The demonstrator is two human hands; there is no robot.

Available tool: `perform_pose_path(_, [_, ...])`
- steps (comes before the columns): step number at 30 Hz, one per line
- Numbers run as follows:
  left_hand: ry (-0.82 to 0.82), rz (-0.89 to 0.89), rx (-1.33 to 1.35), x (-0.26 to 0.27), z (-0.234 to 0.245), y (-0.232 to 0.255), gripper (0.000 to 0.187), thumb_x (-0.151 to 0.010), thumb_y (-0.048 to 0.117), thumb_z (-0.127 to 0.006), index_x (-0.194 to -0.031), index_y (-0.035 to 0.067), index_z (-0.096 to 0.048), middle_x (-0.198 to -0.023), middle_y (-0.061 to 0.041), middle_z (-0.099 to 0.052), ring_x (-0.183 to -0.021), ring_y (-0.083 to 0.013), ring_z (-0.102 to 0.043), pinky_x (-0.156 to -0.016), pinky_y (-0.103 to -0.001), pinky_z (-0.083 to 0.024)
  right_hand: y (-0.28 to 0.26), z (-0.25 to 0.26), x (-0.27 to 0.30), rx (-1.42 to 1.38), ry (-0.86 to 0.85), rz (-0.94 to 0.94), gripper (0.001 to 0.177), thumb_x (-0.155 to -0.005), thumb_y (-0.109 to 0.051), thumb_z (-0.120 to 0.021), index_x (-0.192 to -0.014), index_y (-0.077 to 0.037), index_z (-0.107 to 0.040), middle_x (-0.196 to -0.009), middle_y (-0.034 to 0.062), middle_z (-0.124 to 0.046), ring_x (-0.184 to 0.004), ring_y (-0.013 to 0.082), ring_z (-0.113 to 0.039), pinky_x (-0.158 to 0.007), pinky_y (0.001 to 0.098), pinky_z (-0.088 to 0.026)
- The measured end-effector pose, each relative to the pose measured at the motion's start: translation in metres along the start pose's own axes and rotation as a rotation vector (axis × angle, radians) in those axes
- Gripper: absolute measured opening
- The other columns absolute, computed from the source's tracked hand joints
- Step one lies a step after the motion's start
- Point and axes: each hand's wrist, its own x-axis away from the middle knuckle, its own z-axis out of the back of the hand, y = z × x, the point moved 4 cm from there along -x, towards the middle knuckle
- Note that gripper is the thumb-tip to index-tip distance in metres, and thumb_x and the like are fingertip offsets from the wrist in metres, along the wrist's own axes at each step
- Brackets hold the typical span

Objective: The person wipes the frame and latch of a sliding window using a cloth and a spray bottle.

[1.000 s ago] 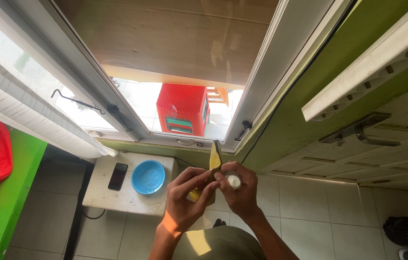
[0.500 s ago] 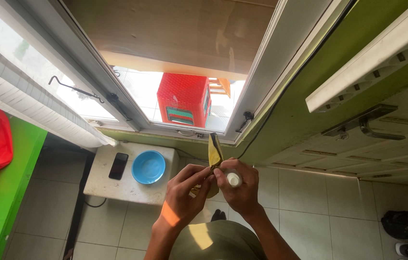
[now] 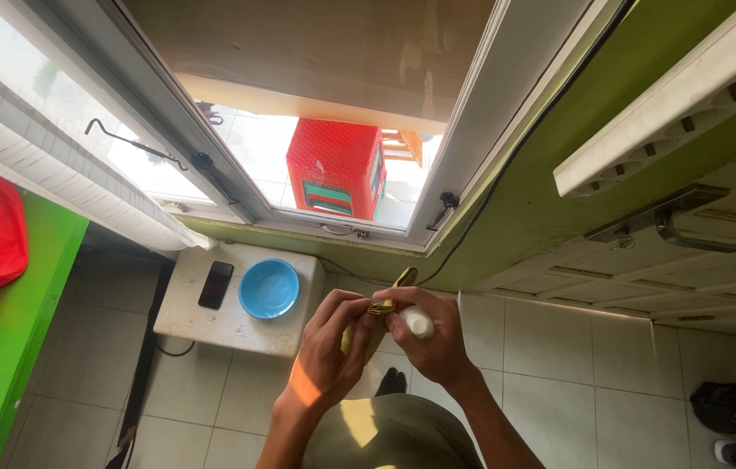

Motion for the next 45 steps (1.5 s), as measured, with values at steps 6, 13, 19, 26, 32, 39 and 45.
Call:
perform_pose_path(6, [-0.026,0.050,0.024,0.013,-0.012,-0.019,0.010,-0.100,0.004,-0.062,-0.110,0.001,-0.063,-0.094,-0.012,-0.066,-0.077,-0.0287,-0.066,-0.068,-0.037,-0.054,0.015,0.008,0.005,0.075,-0.087,-0.058,0.006,-0.086,-0.006,-0.068,-0.091,-0.002,-0.070,-0.072,0.0049,-0.072,-0.062,0.0099,-0.069,-0.057,0.0267,-0.056])
perform_pose_path(13, [-0.063,0.081,0.035,0.019,-0.025,-0.021,0.055,-0.071,0.025,-0.090,-0.110,-0.001,-0.062,-0.090,-0.013,-0.069,-0.075,-0.0272,-0.069,-0.064,-0.035,-0.055,0.029,0.019,0.020,0.121,-0.016,-0.063,0.008,-0.085,-0.010,-0.065,-0.084,-0.002,-0.068,-0.063,0.0023,-0.062,-0.053,0.0089,-0.056,-0.050,0.0269,-0.045])
perform_pose_path(19, [-0.238,0.356,0.077,0.031,-0.041,-0.024,0.028,-0.083,0.017,-0.085,-0.097,-0.002,-0.071,-0.083,-0.013,-0.064,-0.066,-0.0268,-0.061,-0.061,-0.037,-0.051,0.035,0.035,0.030,0.108,-0.002,-0.070,0.010,-0.086,-0.012,-0.063,-0.082,-0.003,-0.066,-0.062,0.0003,-0.061,-0.054,0.0067,-0.056,-0.051,0.0258,-0.046])
perform_pose_path(26, [-0.118,0.087,0.275,0.026,-0.049,-0.007,0.017,-0.096,0.011,-0.072,-0.103,-0.004,-0.070,-0.099,-0.013,-0.065,-0.081,-0.0227,-0.065,-0.069,-0.034,-0.053,0.054,0.049,0.041,-0.047,0.111,-0.216,0.014,-0.090,-0.014,-0.061,-0.088,-0.003,-0.068,-0.070,0.0003,-0.065,-0.061,0.0069,-0.061,-0.054,0.0256,-0.050])
perform_pose_path(32, [-0.153,0.246,0.309,0.026,-0.060,-0.020,0.018,-0.100,0.013,-0.069,-0.098,-0.004,-0.065,-0.083,-0.013,-0.063,-0.070,-0.0215,-0.057,-0.063,-0.034,-0.049,0.040,0.051,0.031,-0.067,0.200,-0.239,0.026,-0.092,-0.014,-0.061,-0.114,-0.003,-0.069,-0.080,0.0033,-0.070,-0.073,0.0098,-0.066,-0.069,0.0249,-0.053])
perform_pose_path(39, [-0.099,0.261,0.467,0.020,-0.040,-0.030,0.022,-0.103,0.018,-0.062,-0.107,-0.002,-0.069,-0.084,-0.010,-0.068,-0.070,-0.0190,-0.061,-0.064,-0.030,-0.052,0.044,0.027,0.017,-0.154,0.123,-0.271,0.029,-0.095,-0.012,-0.061,-0.121,-0.003,-0.069,-0.079,0.0035,-0.070,-0.074,0.0109,-0.070,-0.071,0.0267,-0.057])
perform_pose_path(45, [0.115,0.036,0.206,0.020,-0.013,-0.049,0.020,-0.099,0.019,-0.069,-0.107,0.000,-0.070,-0.111,-0.014,-0.061,-0.096,-0.0245,-0.061,-0.080,-0.035,-0.053,0.066,-0.007,0.011,0.006,0.039,-0.174,0.026,-0.095,-0.013,-0.066,-0.118,-0.001,-0.071,-0.092,0.0068,-0.073,-0.089,0.0125,-0.069,-0.077,0.0281,-0.056])
